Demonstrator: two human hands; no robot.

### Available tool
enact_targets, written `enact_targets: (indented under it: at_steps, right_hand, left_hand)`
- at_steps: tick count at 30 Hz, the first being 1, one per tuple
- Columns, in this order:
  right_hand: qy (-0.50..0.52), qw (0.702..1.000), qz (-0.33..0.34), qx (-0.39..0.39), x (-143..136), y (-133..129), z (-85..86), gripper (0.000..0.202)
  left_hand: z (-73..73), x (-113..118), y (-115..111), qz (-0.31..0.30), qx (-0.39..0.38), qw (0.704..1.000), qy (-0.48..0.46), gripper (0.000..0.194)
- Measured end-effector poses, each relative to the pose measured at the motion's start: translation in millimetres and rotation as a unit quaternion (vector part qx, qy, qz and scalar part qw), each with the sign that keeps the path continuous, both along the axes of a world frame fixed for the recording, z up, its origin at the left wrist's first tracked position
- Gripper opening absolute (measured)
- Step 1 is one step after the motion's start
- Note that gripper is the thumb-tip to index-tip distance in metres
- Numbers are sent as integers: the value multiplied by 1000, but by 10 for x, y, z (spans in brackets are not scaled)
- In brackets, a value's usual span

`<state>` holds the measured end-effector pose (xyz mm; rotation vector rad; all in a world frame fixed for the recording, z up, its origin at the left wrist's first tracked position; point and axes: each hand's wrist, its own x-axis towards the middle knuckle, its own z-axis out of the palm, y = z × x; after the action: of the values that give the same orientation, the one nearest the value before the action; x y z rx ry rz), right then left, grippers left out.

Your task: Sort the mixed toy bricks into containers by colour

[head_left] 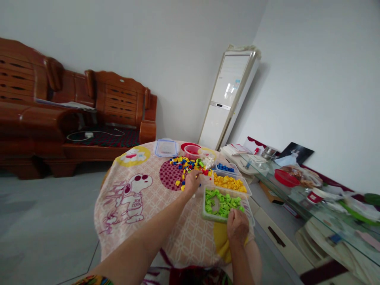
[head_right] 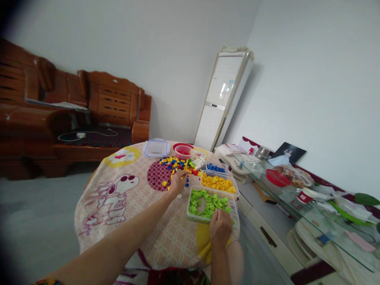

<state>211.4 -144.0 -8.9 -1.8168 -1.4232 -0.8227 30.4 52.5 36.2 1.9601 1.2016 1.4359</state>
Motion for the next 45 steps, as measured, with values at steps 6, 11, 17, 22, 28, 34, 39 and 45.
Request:
enact_targets:
  at_steps: [6, 11, 17, 22, 28, 34, 39, 45]
  right_hand:
    - [7, 1000, -1, -13, 19, -4, -12, 37]
    - [-2, 1000, -6, -6, -6, -16, 21, 39]
    - [-12, 1000, -5, -4, 8, -2, 13, 37]
    - [-18, 1000, -11, -5, 10, -2, 2, 34]
    - [-12, 1000, -16, -6, -2, -2, -4, 35]
    - [-5, 1000, -4, -6, -8, 3, 9, 36]
    - [0, 1000, 1, -3, -6, 11, 1, 36]
    - [-8, 1000, -3, -2, -8, 14, -7, 34]
  left_hand:
    - [-150, -730, 16, 129, -66, 980, 133, 19]
    - [-209, -837, -45, 121, -142, 969, 164, 17]
    - [-199, -835, -61, 111, -134, 974, 146, 23]
    - [-194, -865, -73, 112, -128, 978, 123, 24]
    - [-188, -842, -46, 126, -133, 980, 76, 22]
    - [-236, -795, -61, 108, -85, 989, 50, 24]
    - [-220, -684, -63, 75, -58, 995, 32, 22]
    - [48, -41, -28, -69, -15, 997, 11, 25]
